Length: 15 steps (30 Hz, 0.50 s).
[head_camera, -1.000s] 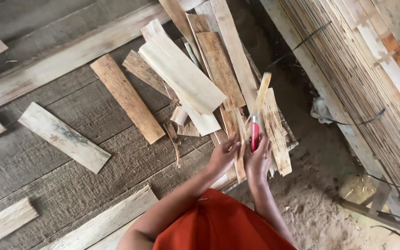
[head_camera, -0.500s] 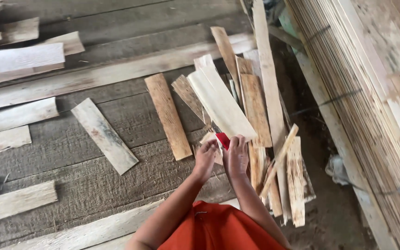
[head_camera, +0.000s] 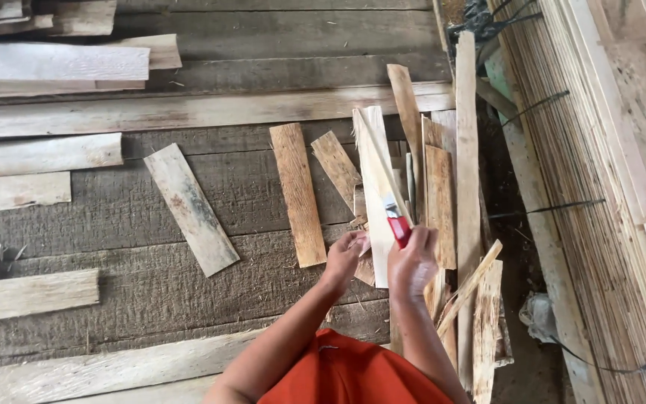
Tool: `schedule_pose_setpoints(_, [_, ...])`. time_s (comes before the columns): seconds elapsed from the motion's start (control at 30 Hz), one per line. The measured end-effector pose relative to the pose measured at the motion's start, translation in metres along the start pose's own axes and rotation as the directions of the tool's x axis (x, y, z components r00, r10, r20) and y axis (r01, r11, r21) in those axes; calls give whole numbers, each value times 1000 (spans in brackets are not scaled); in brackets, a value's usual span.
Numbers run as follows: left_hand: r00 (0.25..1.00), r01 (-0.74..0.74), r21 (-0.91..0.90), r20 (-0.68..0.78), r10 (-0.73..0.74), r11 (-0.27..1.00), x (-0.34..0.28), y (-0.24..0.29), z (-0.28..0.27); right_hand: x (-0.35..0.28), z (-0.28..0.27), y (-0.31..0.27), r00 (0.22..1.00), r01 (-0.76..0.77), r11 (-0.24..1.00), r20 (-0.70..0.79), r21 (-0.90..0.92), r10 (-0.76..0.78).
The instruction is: Assembling a wooden panel by selecting, trimming, and fitting thin wood strips together.
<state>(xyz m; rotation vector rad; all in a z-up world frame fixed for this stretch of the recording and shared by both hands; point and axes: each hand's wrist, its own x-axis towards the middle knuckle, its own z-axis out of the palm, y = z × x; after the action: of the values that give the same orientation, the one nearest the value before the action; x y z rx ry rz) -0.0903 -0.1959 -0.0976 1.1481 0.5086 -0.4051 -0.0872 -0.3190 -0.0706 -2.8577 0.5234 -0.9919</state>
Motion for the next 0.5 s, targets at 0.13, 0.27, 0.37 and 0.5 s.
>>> schedule_pose_setpoints(0.13, [995, -95, 1, -40, 95, 995, -23, 55, -6, 8, -32, -22, 999, -35, 983, -3, 181, 37])
schedule_pose_setpoints(0.27, [965, -235, -148, -155, 212, 961, -35, 90, -34, -8, -37, -59, 754, -623, 531, 620, 573, 216])
schedule_pose_setpoints(0.37, [898, -377, -219, -325, 297, 900, 3, 56, -87, -21, -12, -75, 572, -794, 335, 810, 508, 130])
schedule_pose_setpoints(0.5, [839, -392, -75, -438, 323, 917, 12, 65, -144, -47, 22, -95, 734, -429, 737, 677, 522, -53])
